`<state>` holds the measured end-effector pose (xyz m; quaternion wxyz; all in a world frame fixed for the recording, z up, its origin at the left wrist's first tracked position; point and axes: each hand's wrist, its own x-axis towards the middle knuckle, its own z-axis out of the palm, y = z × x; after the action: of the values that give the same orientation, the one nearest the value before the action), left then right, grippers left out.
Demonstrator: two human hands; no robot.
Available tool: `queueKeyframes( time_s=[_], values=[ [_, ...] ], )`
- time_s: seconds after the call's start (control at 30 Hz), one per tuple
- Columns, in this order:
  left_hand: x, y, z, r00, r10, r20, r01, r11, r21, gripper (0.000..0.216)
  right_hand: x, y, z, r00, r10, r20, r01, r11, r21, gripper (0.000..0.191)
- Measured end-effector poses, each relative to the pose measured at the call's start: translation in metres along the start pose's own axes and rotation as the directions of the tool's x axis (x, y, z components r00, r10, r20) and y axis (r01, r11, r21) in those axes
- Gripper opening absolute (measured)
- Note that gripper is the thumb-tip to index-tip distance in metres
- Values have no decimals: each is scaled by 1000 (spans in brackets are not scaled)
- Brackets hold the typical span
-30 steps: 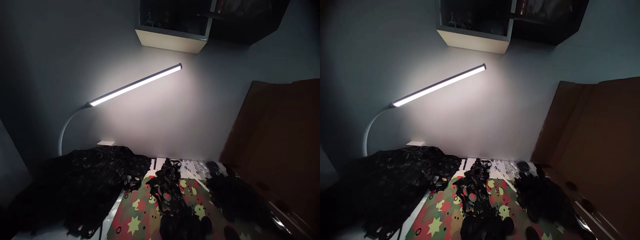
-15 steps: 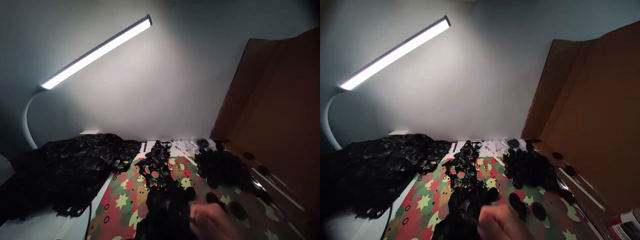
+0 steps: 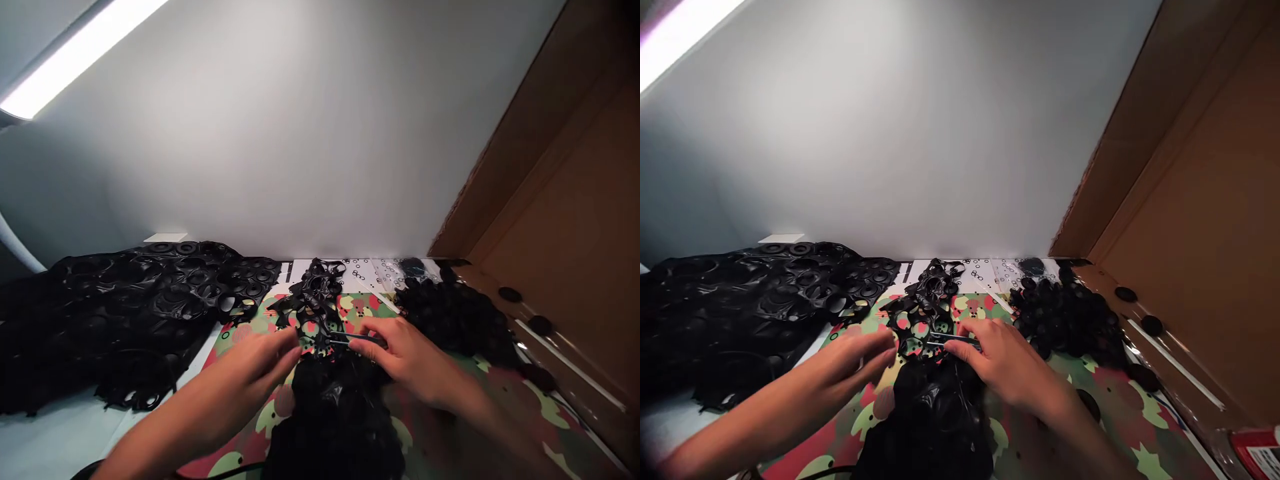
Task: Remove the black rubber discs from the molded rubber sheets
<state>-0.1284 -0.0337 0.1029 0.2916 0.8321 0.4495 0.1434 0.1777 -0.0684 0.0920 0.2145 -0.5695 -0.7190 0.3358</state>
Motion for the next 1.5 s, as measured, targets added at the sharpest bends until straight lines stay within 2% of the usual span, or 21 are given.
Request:
queueKeyframes(
  time_s=[0.07,0.13,0.27,0.37,0.43,0.53,0.6,0.7,0.8,0.9,1.0,1.2,1.33,1.5],
  values=[
    [30,-2,16,996,-53,71,50,998,48,45,-2,10,7,1000,-2,-14,1,999,-54,40],
    [47,-6,30,991,-72,112,61,993,99,42,-6,21,15,999,-26,-25,23,994,-105,39],
    [42,-20,48,977,-21,212,30,999,-42,40,-13,41,32,988,-145,-46,135,977,-164,48],
    [25,-30,56,995,12,102,7,983,-184,24,-15,49,42,957,-274,-90,240,930,-280,52],
    [16,-33,62,1000,0,8,2,965,-262,30,-15,51,46,929,-352,-114,291,885,-365,52],
    [8,-33,69,998,-60,10,59,906,-420,31,-16,52,49,904,-405,-138,317,851,-418,51],
    [6,-32,74,994,-110,23,106,851,-515,28,-17,53,49,900,-413,-142,319,844,-431,50],
    [6,-31,83,982,-190,-7,139,743,-655,36,-18,57,50,897,-420,-141,326,841,-432,51],
    [8,-36,91,965,-263,8,158,553,-818,48,-18,58,49,893,-420,-161,313,837,-448,50],
    [14,-44,94,973,-229,19,103,362,-926,62,-18,55,48,888,-421,-184,312,847,-431,48],
    [18,-52,92,990,-139,12,46,250,-967,68,-18,49,47,889,-408,-208,319,878,-358,45],
    [18,-48,94,994,-106,14,35,196,-980,68,-18,41,54,909,-322,-264,266,937,-228,41],
    [16,-44,98,988,-153,8,41,213,-976,65,-17,38,57,924,-277,-263,237,956,-176,40],
    [16,-51,102,983,-183,-10,21,165,-986,70,-17,40,58,932,-260,-254,219,959,-177,41]
  ],
)
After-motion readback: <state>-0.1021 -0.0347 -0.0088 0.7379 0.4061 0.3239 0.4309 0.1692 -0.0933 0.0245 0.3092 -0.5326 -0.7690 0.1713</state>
